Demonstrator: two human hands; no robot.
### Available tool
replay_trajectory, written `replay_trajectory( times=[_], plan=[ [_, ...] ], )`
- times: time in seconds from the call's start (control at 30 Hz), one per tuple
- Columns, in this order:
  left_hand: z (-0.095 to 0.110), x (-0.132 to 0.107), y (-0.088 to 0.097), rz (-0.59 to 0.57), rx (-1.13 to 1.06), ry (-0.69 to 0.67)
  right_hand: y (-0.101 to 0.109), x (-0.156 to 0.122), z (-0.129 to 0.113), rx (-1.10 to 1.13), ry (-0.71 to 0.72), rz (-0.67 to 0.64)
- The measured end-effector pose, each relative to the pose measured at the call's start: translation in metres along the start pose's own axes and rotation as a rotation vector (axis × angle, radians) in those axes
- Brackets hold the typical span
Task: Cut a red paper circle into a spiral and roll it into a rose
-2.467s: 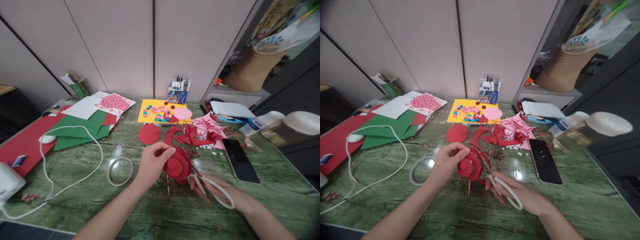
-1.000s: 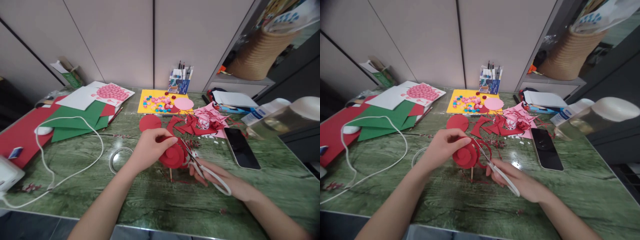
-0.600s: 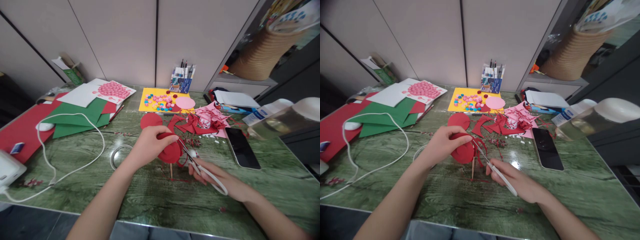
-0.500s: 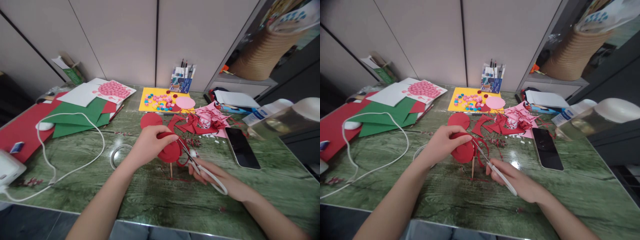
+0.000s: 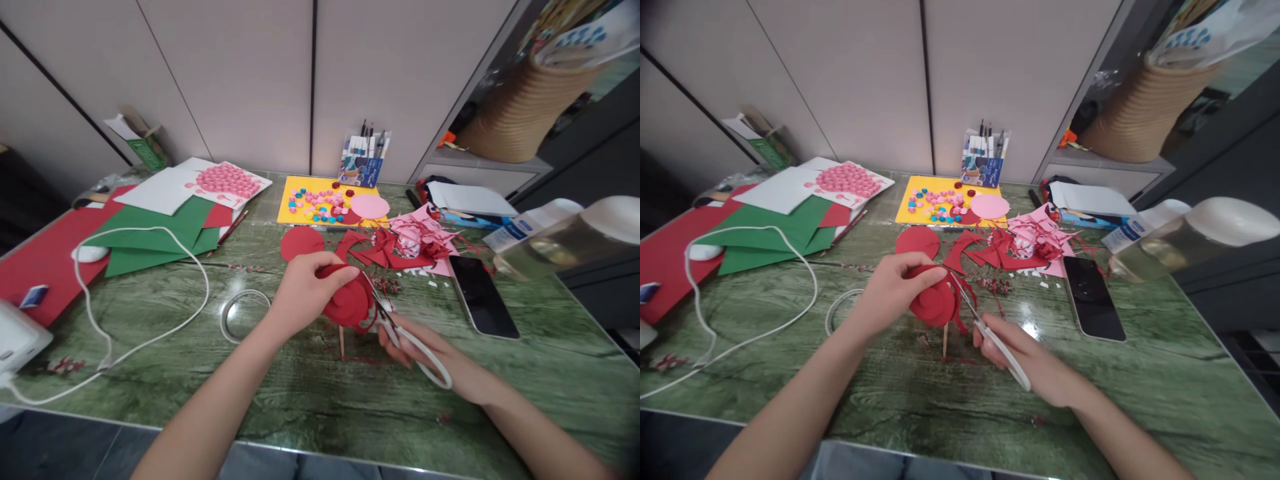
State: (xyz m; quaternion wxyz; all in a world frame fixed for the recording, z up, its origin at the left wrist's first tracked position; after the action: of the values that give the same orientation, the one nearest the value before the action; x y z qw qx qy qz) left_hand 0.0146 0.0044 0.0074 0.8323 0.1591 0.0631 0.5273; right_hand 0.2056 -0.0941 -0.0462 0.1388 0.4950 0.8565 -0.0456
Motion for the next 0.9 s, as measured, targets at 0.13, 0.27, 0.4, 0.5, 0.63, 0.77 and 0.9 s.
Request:
replay_trajectory(
  times=[0.13, 0.27, 0.4, 0.5, 0.63, 0.77, 0.9],
  plan=[
    [-0.004, -0.001, -0.01, 0.057, -0.147, 0.041, -0.001, 0.002, -0.002, 0.015, 0.039, 0.028],
    [-0.008, -0.003, -0.019, 0.11, -0.241, 0.069, -0.001, 0.004, -0.005, 0.057, 0.059, 0.052],
    [-0.007, -0.006, -0.025, 0.135, -0.305, 0.071, -0.002, 0.005, -0.004, 0.092, 0.08, 0.066],
    [-0.006, -0.007, -0.028, 0.157, -0.341, 0.077, -0.003, 0.006, -0.003, 0.1, 0.098, 0.053],
    [-0.008, -0.008, -0.032, 0.186, -0.393, 0.088, -0.004, 0.006, -0.004, 0.092, 0.102, 0.065],
    [-0.011, -0.009, -0.036, 0.199, -0.437, 0.104, -0.005, 0.006, -0.005, 0.102, 0.118, 0.071],
    [-0.012, -0.009, -0.039, 0.21, -0.485, 0.112, -0.006, 0.006, -0.006, 0.094, 0.134, 0.074]
  ],
)
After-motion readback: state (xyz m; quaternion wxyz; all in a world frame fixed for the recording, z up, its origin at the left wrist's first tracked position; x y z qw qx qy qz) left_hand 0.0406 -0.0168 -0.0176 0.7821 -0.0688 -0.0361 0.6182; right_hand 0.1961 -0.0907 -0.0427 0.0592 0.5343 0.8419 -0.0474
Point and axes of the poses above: each hand's wrist, its own x-axis towards the middle knuckle, its own y-axis out of the back of the hand, z = x × y, the point moved 2 cm from there along x, towards the middle knuckle, and after that the axes turned 3 degrees about -z, right-handed, at the moved point
